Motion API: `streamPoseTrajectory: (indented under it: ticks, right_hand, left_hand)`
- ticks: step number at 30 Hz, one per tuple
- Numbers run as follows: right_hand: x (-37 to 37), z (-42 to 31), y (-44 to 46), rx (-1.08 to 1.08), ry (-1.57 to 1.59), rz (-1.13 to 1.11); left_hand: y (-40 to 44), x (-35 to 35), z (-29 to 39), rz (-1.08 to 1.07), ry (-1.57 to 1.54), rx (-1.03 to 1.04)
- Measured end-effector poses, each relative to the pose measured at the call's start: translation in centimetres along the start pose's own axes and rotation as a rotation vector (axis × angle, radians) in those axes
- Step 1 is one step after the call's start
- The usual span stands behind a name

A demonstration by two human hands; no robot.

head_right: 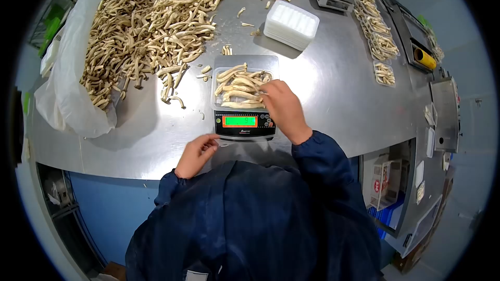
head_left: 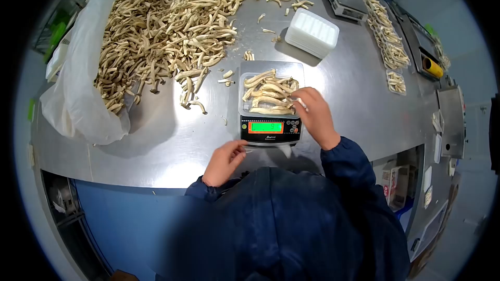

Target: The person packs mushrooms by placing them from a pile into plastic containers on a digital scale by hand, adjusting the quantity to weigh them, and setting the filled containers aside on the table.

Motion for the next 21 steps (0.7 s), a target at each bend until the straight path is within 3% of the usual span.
streamPoseTrajectory:
  ticks: [5,8,12,17,18,21]
  right_hand:
    - [-4.0,4.9,-2.5,0.227,0.020,0.220]
    - [-4.7,6.5,-4.1,0.339,0.057,0.281]
    - [-4.4,6.4,-4.6,0.426,0.067,0.236]
    - [-2.6,5.4,-2.7,0.302,0.043,0.148]
    - [-2.3,4.9,-2.1,0.275,0.041,0.130]
    - [-0.4,4.0,-0.9,0.220,0.046,0.040]
  left_hand:
    - [2.8,-4.7,1.7,0.330,-0.062,0.112]
    - [4.7,-6.4,2.3,0.417,-0.031,0.152]
    - [7.3,-7.8,4.1,0.433,0.118,0.264]
    - [10.1,-8.0,6.9,0.403,0.190,0.407]
    - [10.9,-7.6,6.6,0.324,0.170,0.347]
    - [11.6,-5.4,9.1,0.213,0.371,0.559]
Point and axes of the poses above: each hand's wrist, its own y-axis towards the middle knuckle, its own x-axis out of the palm, z = x × y, the point moved 9 cm from there along y, towards the middle knuckle, and after that the axes turned 3 degrees about z, right-handed, at the moved point
